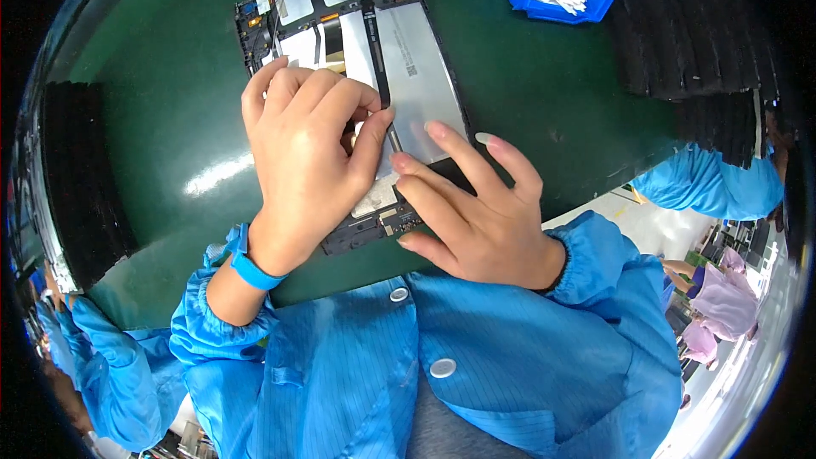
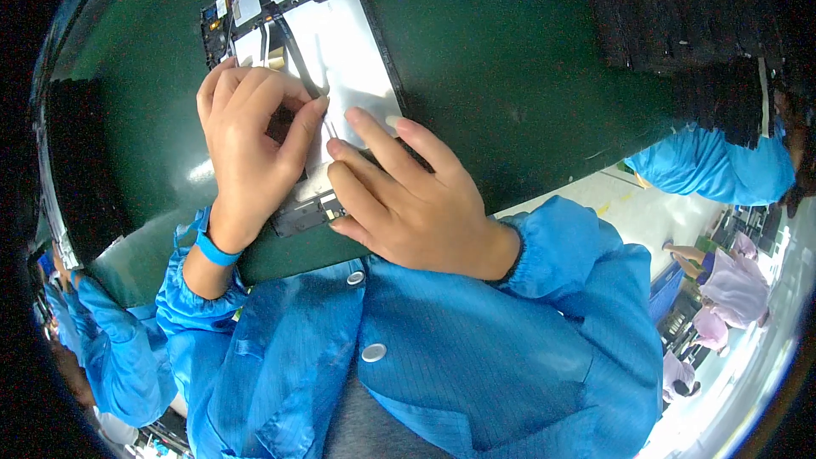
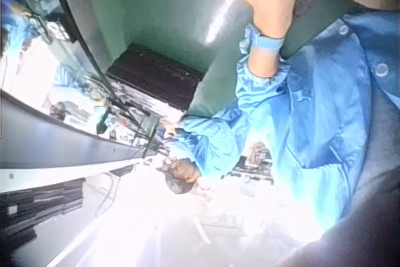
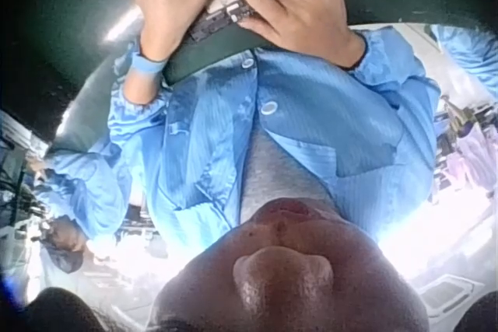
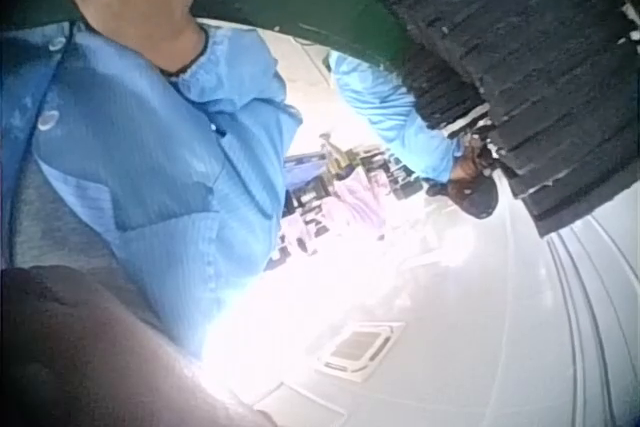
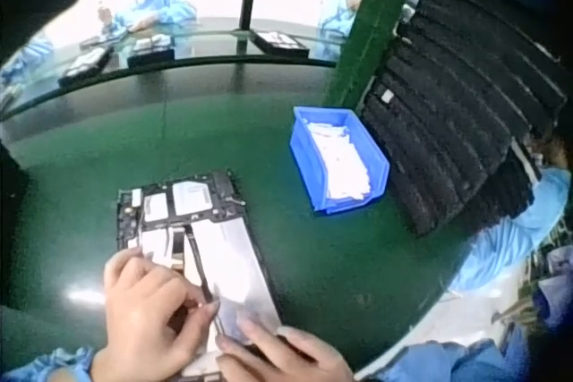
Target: The person connects ribbon cables to tablet screens by hand on an assembly line.
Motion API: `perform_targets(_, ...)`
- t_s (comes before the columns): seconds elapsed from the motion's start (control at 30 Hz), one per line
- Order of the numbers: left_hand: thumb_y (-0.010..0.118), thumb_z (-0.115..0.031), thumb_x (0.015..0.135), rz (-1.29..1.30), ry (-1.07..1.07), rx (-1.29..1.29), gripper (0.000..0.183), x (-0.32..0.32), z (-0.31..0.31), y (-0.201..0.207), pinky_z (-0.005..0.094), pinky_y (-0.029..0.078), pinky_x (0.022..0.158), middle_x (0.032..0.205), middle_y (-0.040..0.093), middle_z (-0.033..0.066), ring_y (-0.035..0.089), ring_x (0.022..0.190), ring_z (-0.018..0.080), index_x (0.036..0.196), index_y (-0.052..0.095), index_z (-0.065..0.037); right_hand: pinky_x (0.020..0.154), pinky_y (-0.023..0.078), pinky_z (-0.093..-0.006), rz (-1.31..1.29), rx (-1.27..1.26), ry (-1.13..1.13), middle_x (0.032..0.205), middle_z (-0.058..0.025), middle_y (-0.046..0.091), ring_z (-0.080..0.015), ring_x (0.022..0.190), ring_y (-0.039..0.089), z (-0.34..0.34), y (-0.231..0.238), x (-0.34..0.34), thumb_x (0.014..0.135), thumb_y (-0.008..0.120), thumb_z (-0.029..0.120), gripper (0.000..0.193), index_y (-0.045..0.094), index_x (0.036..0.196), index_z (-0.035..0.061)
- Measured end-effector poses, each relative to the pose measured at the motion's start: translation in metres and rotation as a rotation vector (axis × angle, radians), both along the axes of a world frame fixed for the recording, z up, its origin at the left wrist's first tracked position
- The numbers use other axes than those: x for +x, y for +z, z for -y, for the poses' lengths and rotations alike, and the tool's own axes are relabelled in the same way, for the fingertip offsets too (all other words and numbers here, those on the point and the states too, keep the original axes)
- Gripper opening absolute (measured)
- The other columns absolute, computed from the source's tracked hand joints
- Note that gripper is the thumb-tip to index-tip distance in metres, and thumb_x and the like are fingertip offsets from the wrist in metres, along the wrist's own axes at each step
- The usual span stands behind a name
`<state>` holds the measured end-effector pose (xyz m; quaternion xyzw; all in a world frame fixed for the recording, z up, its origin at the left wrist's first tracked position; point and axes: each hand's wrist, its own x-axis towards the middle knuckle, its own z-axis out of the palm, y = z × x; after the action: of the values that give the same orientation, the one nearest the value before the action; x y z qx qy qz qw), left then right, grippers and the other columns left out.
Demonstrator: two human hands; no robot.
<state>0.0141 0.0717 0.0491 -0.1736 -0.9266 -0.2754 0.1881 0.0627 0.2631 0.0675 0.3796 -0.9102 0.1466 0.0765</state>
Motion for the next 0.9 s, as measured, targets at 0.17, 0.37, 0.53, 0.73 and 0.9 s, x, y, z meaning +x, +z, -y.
perform_targets(0.17, 0.070, -0.011, 0.076, 0.008, 0.028, 0.069, 0.015, 0.006, 0.002, -0.005, 0.0448, 0.033, 0.101, 0.080, 0.060, 0.0021, 0.054, 0.082, 0.0237, 0.090, 0.065, -0.010, 0.108, 0.022, -0.0486, -0.036, 0.042, 0.009, 0.117, -0.0029, 0.067, -0.0272, 0.131, 0.046, 0.012, -0.002, -0.020, 0.084, 0.062, 0.035, 0.044, 0.060, 0.119, 0.0093)
perform_targets(0.37, 0.061, -0.014, 0.085, -0.042, 0.176, 0.305, 0.041, 0.004, 0.015, -0.013, 0.0442, 0.026, 0.107, 0.119, 0.057, 0.0119, 0.048, 0.114, 0.0282, 0.124, 0.053, -0.004, 0.108, 0.019, -0.0495, 0.129, -0.207, -0.049, 0.139, -0.0105, 0.050, -0.0335, 0.139, 0.032, -0.001, -0.005, -0.052, 0.091, 0.050, 0.016, 0.043, 0.052, 0.132, 0.0043)
perform_targets(0.53, 0.048, -0.026, 0.096, 0.081, 0.322, 0.174, 0.050, 0.006, 0.050, -0.045, 0.0472, 0.017, 0.113, 0.141, 0.041, 0.0216, 0.033, 0.134, 0.0364, 0.137, 0.041, 0.002, 0.108, 0.019, -0.0493, 0.115, -0.120, 0.015, 0.136, -0.0101, 0.054, -0.0324, 0.140, 0.032, -0.010, 0.000, -0.053, 0.089, 0.053, 0.018, 0.042, 0.057, 0.130, 0.0074)
perform_targets(0.73, 0.037, -0.032, 0.100, 0.175, 0.275, 0.010, 0.056, 0.016, 0.057, -0.035, 0.0511, 0.010, 0.116, 0.145, 0.037, 0.0269, 0.026, 0.139, 0.0405, 0.135, 0.043, 0.010, 0.108, 0.021, -0.0515, 0.111, -0.009, -0.008, 0.142, -0.0114, 0.048, -0.0352, 0.138, 0.034, -0.001, -0.005, -0.057, 0.084, 0.062, 0.023, 0.055, 0.049, 0.134, 0.0057)
perform_targets(0.9, 0.052, -0.025, 0.091, 0.145, 0.281, -0.089, 0.054, 0.019, 0.047, -0.042, 0.0556, 0.011, 0.115, 0.143, 0.039, 0.0288, 0.027, 0.139, 0.0426, 0.128, 0.047, 0.013, 0.113, 0.015, -0.0467, 0.119, -0.050, -0.269, 0.146, -0.0303, 0.034, -0.0380, 0.142, 0.024, -0.014, -0.053, -0.092, 0.093, 0.056, 0.036, 0.067, 0.036, 0.141, -0.0062)
